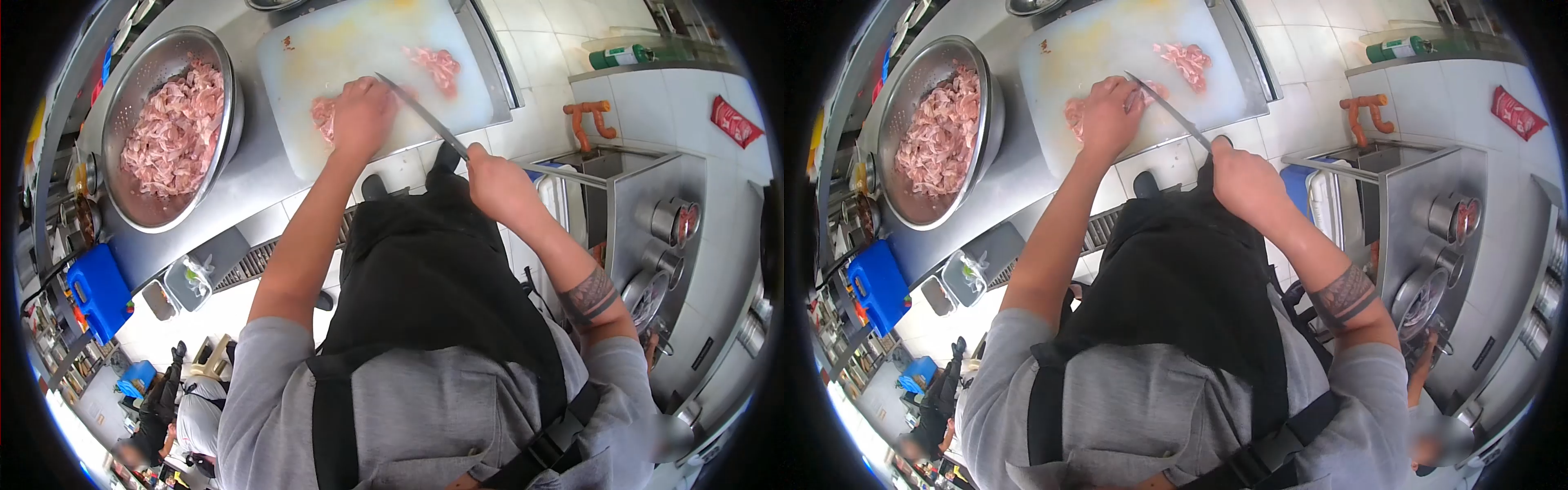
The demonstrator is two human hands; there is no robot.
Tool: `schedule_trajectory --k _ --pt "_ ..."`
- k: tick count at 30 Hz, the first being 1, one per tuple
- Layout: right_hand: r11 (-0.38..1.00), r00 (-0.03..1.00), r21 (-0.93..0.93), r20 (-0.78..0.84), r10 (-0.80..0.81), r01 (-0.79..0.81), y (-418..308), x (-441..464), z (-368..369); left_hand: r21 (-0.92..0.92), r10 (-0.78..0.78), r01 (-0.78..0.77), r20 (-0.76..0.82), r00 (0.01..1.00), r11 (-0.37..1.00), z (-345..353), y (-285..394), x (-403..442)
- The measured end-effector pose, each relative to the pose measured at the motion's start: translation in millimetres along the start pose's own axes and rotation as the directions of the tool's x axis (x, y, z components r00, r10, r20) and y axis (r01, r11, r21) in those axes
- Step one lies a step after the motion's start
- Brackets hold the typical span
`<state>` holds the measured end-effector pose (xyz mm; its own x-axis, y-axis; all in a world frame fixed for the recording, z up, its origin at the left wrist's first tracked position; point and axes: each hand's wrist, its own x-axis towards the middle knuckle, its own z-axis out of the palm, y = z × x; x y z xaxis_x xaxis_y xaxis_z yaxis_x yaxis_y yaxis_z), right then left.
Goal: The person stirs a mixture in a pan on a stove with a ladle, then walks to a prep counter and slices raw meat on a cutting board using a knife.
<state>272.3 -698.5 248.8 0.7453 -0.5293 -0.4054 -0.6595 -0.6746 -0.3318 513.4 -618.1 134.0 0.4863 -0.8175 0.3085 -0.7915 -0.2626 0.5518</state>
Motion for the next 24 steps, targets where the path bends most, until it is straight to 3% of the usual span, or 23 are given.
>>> schedule_trajectory --k 2,6,10,13,15,16,18,20,22,24 --pt "0.998 0.999 -0.059 0.049 0.019 -0.016 -5 -9 -11 -0.033 0.026 -0.029 -0.072 0.997 0.999 9 1 4" --pt "0.998 0.993 -0.033 0.105 0.051 -0.047 -4 -2 4 -0.067 0.050 -0.054 -0.055 0.997 0.996 13 -1 5" --pt "0.991 0.998 0.114 -0.025 -0.065 0.067 -10 68 32 -0.120 0.044 -0.040 0.035 0.998 0.992 9 -3 7" --pt "0.987 0.992 0.113 -0.078 -0.103 0.112 -15 120 36 -0.107 0.062 -0.054 0.069 0.996 0.993 6 -2 5" --pt "0.970 0.967 0.089 -0.138 -0.212 0.226 -10 143 34 -0.104 0.082 -0.075 0.066 0.994 0.992 2 -1 6" --pt "0.970 0.966 0.085 -0.143 -0.215 0.229 -7 144 29 -0.179 0.010 -0.001 0.052 0.999 0.984 -2 -1 4" --pt "0.985 0.981 0.035 -0.099 -0.167 0.171 -10 134 6 -0.255 -0.068 0.077 0.046 0.997 0.964 -11 -3 3" --pt "0.990 0.988 0.042 -0.080 -0.133 0.136 -12 100 -8 -0.103 -0.064 0.068 0.036 0.997 0.992 -17 -4 3" --pt "0.994 0.992 0.038 -0.071 -0.102 0.105 -14 69 -20 -0.077 -0.067 0.071 0.051 0.996 0.994 -13 -6 3" --pt "0.999 0.996 -0.041 0.080 -0.024 0.027 -15 43 -26 -0.052 -0.071 0.075 0.068 0.995 0.996 -7 -10 3"
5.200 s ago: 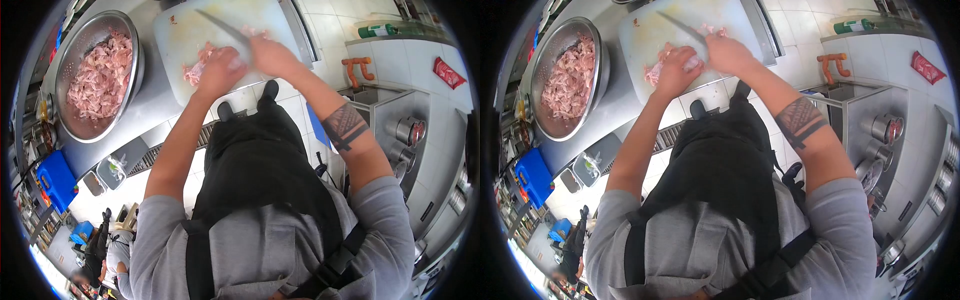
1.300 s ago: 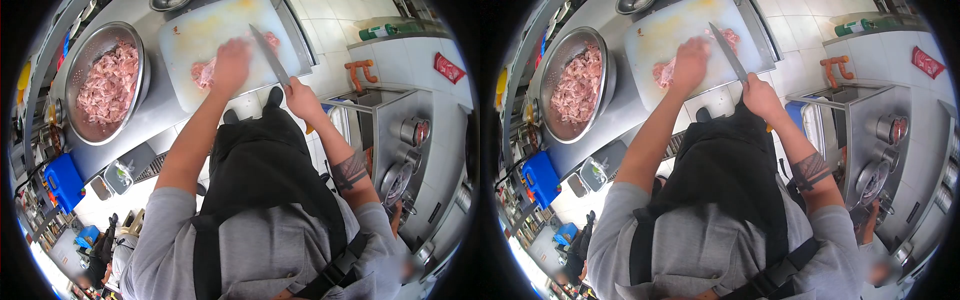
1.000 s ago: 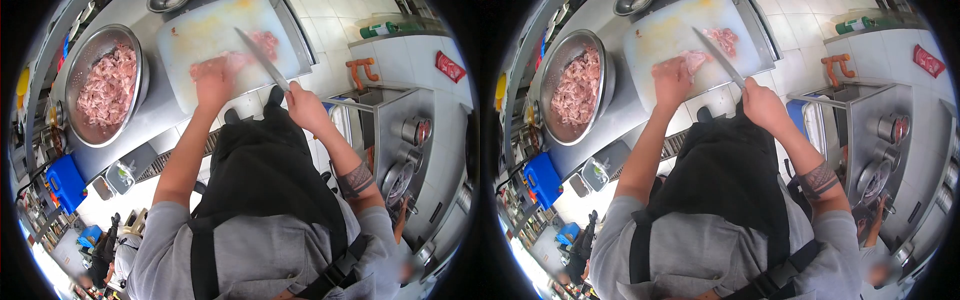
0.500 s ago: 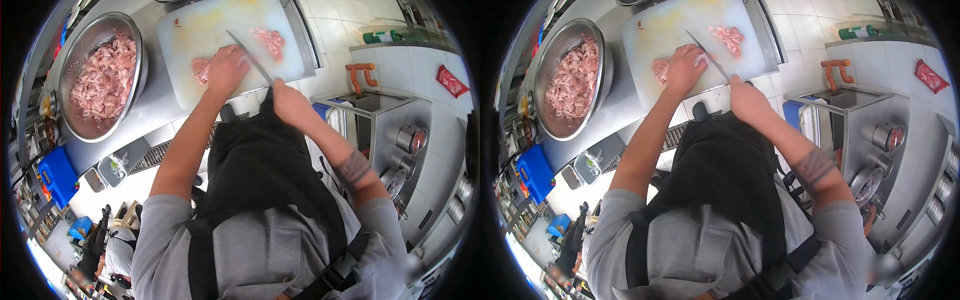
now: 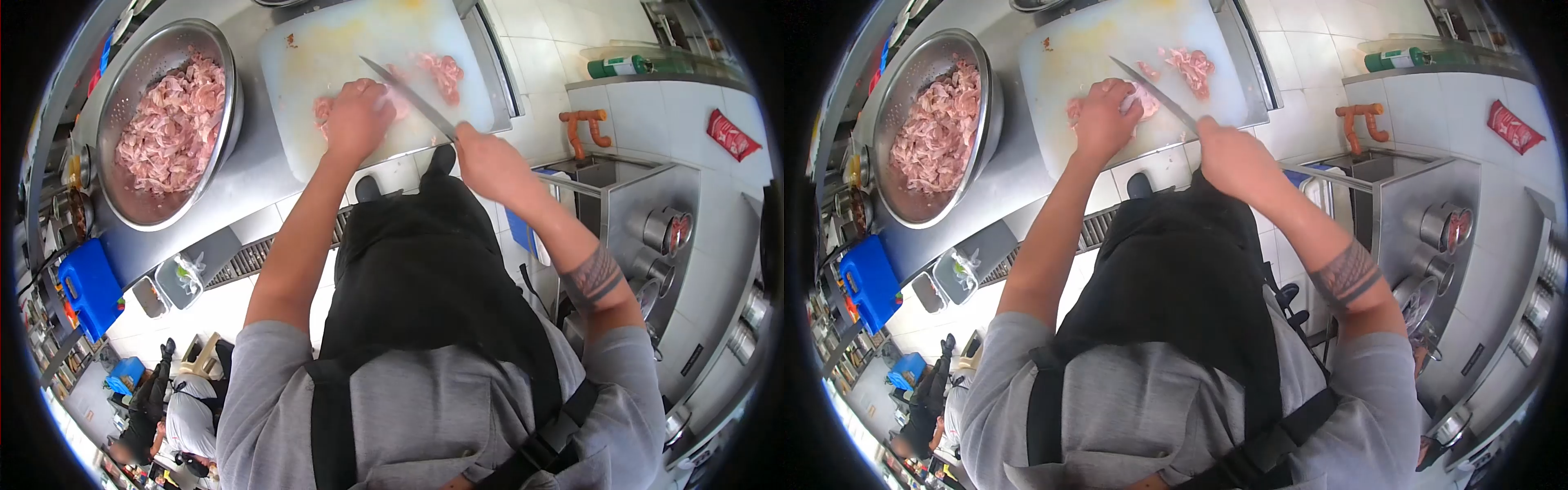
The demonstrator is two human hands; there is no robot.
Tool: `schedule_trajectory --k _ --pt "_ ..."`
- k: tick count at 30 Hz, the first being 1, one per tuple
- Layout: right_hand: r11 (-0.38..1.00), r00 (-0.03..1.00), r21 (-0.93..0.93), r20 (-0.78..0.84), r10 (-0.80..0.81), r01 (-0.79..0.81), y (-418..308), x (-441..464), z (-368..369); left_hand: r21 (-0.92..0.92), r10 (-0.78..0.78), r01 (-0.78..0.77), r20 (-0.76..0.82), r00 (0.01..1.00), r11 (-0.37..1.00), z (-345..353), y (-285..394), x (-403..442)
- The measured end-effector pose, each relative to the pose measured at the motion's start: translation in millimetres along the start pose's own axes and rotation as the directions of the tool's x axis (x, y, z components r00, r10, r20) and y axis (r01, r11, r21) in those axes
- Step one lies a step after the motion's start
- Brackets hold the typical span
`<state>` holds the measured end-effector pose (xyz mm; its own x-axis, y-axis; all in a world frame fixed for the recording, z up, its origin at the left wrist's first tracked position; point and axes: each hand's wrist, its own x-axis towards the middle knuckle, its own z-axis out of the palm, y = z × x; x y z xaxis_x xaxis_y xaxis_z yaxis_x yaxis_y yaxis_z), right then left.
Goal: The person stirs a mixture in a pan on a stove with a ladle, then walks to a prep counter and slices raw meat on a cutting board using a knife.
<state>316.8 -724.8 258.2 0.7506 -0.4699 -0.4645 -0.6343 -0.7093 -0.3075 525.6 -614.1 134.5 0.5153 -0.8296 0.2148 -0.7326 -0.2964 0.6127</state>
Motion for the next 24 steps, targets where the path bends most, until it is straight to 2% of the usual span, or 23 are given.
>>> schedule_trajectory --k 2,6,10,12,14,17,18,19,21,23,24 --pt "1.000 0.999 -0.014 0.043 0.029 -0.028 -2 -19 -1 0.024 0.069 -0.068 -0.044 0.997 0.997 7 -6 2" --pt "0.998 0.991 0.027 0.121 0.058 -0.062 1 -38 4 -0.006 0.061 -0.061 -0.044 0.997 0.998 8 -7 3" --pt "0.997 0.992 0.043 0.109 0.061 -0.066 2 -13 31 -0.040 0.122 -0.125 -0.069 0.990 0.991 7 -5 3" --pt "0.997 1.000 0.078 -0.018 -0.021 0.022 -7 28 43 -0.046 0.134 -0.138 -0.080 0.988 0.989 6 -5 3" --pt "0.991 0.990 0.074 -0.097 -0.101 0.109 -16 75 52 -0.093 0.096 -0.097 -0.015 0.995 0.991 4 -5 4" --pt "0.972 0.977 0.143 -0.135 -0.165 0.184 -17 116 48 -0.083 0.150 -0.148 0.016 0.989 0.985 0 -6 3" --pt "0.971 0.961 0.073 -0.180 -0.211 0.227 -13 126 44 -0.081 0.154 -0.153 0.008 0.988 0.985 -3 -4 3" --pt "0.964 0.940 0.000 -0.219 -0.260 0.267 -11 132 42 -0.090 0.104 -0.105 -0.009 0.995 0.990 -5 -2 0" --pt "0.957 0.934 0.011 -0.223 -0.280 0.290 -1 122 32 -0.098 0.050 -0.053 -0.025 0.998 0.994 -14 1 -9" --pt "0.952 0.929 0.024 -0.228 -0.292 0.305 3 98 16 0.073 0.062 -0.056 -0.083 0.995 0.996 -24 3 -15" --pt "0.977 0.963 0.026 -0.173 -0.204 0.212 -4 71 2 0.070 0.063 -0.057 -0.090 0.994 0.996 -22 0 -16"
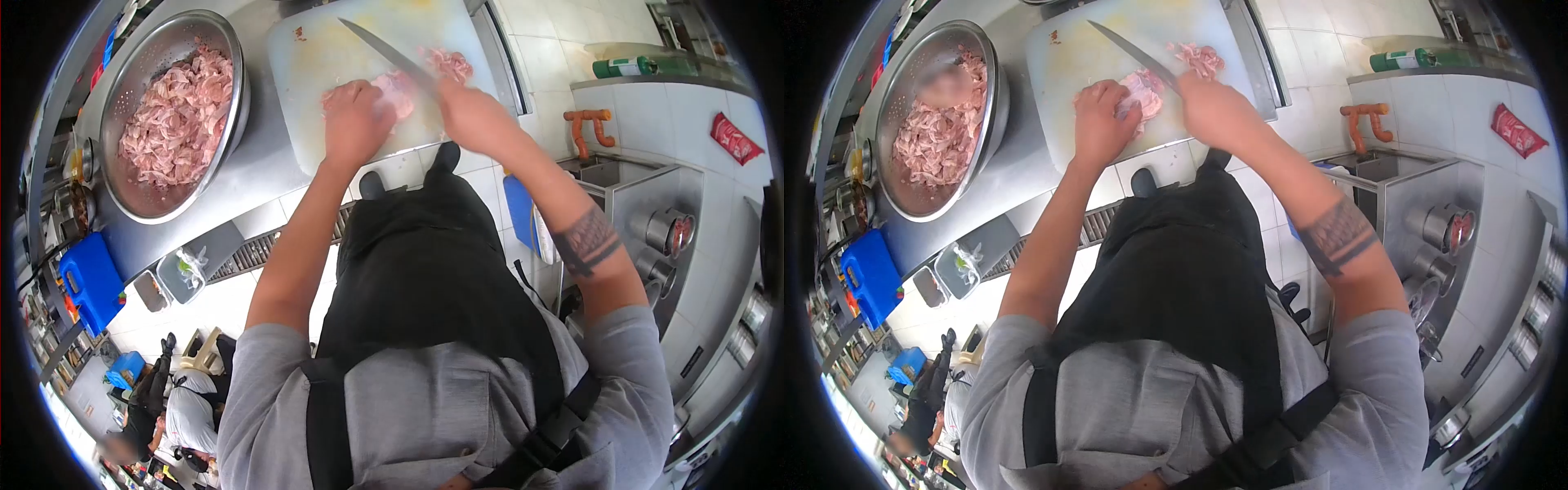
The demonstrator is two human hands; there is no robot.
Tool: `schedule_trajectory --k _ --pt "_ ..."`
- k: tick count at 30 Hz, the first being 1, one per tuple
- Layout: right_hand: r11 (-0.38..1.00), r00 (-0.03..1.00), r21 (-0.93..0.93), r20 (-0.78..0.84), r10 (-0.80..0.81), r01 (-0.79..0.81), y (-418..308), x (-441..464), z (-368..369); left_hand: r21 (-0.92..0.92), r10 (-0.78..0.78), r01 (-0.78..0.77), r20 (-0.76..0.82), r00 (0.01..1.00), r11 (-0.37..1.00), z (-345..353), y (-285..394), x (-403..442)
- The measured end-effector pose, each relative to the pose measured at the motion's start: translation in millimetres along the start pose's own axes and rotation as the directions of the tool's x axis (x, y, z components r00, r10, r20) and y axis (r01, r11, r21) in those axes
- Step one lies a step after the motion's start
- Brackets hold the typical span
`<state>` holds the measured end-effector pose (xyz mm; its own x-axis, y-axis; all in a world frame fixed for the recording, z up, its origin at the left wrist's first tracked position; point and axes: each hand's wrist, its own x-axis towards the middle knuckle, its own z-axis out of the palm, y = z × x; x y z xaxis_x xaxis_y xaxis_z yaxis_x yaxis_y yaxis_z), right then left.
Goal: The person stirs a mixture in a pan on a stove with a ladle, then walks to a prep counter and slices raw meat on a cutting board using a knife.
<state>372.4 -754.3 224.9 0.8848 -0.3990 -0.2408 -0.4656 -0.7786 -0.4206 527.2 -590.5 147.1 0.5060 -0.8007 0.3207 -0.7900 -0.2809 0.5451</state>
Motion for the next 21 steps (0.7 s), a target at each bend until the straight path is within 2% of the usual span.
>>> schedule_trajectory --k 1,3,6,12,15,17,21 --pt "0.995 0.994 -0.021 0.051 0.095 -0.094 -9 -20 -11 0.003 0.024 -0.024 -0.017 1.000 1.000 5 -6 -2" --pt "0.990 0.985 -0.051 0.099 0.138 -0.134 -12 -48 -15 0.004 0.043 -0.043 -0.042 0.998 0.999 11 -10 -3" --pt "0.985 0.977 -0.045 0.131 0.171 -0.166 -20 -85 -16 -0.035 0.046 -0.049 -0.088 0.995 0.998 14 -9 0" --pt "0.972 0.948 -0.004 0.221 0.230 -0.235 -19 -110 5 -0.114 0.093 -0.096 -0.031 0.995 0.989 20 -12 8" --pt "0.979 0.964 0.032 0.184 0.193 -0.202 -13 -79 32 -0.104 0.070 -0.068 0.013 0.997 0.992 17 -10 11" --pt "0.989 0.988 0.083 0.113 0.110 -0.120 -13 -41 47 -0.115 0.038 -0.028 0.082 0.996 0.993 15 -11 14" --pt "0.994 0.999 0.099 0.029 0.046 -0.049 -23 36 64 -0.136 0.046 -0.035 0.085 0.995 0.990 15 -10 8"
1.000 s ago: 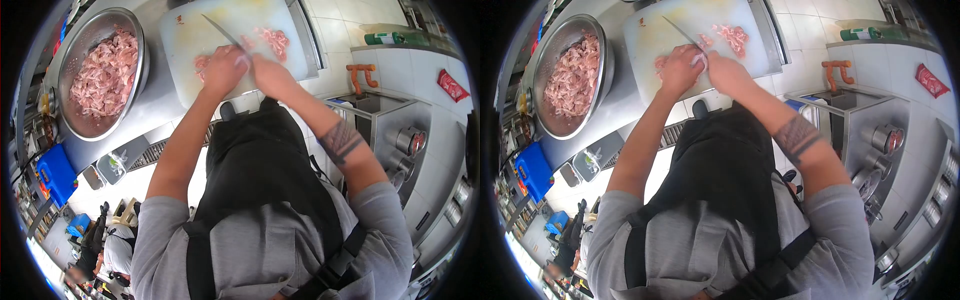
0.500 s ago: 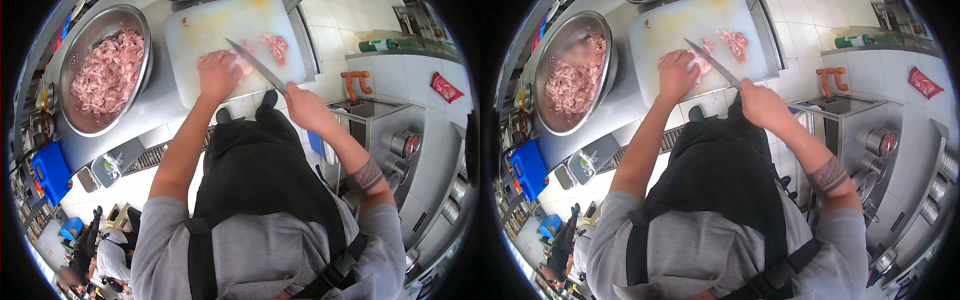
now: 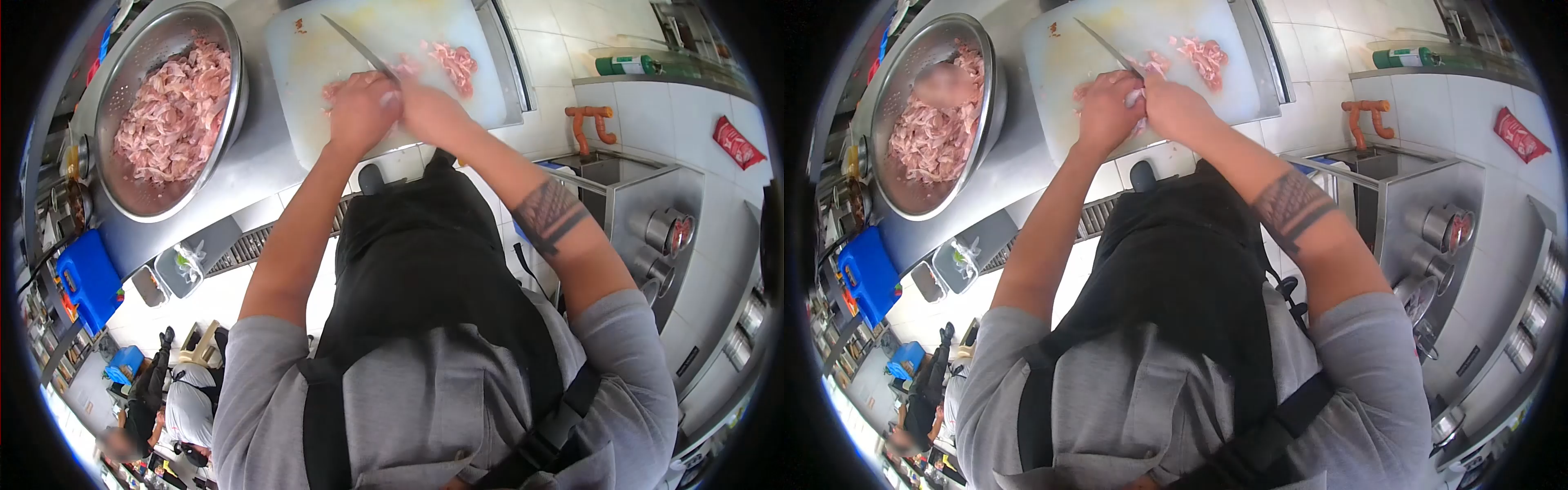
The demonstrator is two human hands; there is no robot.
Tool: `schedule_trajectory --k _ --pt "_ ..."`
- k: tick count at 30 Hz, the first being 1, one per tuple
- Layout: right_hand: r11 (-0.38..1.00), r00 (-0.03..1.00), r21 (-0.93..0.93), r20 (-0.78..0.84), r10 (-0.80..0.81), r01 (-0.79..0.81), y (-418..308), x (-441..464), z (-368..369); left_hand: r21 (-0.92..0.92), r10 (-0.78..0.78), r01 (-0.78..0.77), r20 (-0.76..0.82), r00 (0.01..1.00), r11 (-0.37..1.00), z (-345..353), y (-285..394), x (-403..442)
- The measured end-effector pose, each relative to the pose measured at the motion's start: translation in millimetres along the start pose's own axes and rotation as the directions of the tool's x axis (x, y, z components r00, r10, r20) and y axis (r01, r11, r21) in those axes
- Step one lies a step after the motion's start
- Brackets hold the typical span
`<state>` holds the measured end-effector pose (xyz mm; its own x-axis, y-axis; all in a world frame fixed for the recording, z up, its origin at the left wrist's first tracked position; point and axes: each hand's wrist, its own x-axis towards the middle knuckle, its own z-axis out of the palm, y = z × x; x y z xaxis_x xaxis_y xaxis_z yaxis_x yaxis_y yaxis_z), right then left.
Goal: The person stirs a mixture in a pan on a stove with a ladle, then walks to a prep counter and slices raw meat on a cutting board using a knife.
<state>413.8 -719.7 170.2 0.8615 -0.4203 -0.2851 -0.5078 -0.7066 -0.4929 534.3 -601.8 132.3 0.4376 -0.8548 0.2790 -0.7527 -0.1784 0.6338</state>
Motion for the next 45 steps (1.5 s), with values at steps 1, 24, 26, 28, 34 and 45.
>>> schedule_trajectory --k 1,24,26,28,34,45 --pt "0.999 0.999 0.021 -0.019 -0.027 0.027 -3 7 -3 0.019 0.013 -0.013 -0.002 1.000 1.000 0 -1 0" --pt "0.981 0.960 -0.103 0.212 0.181 -0.162 -4 -127 -55 -0.023 -0.015 0.012 -0.132 0.991 1.000 -6 -4 -13" --pt "0.993 0.980 -0.046 0.166 0.111 -0.104 5 -111 -36 -0.027 -0.024 0.021 -0.099 0.995 0.999 -4 -6 -12" --pt "0.997 0.991 0.046 0.124 0.049 -0.056 4 -79 -19 -0.013 -0.022 0.021 -0.086 0.996 1.000 -4 -9 -10" --pt "0.995 0.996 0.035 -0.020 -0.091 0.092 -1 30 4 -0.034 -0.024 0.024 0.016 1.000 0.999 -12 -10 -10" --pt "0.997 1.000 -0.081 0.017 0.016 -0.015 11 -68 -24 -0.055 0.059 -0.066 -0.118 0.991 0.996 -15 -14 -25"
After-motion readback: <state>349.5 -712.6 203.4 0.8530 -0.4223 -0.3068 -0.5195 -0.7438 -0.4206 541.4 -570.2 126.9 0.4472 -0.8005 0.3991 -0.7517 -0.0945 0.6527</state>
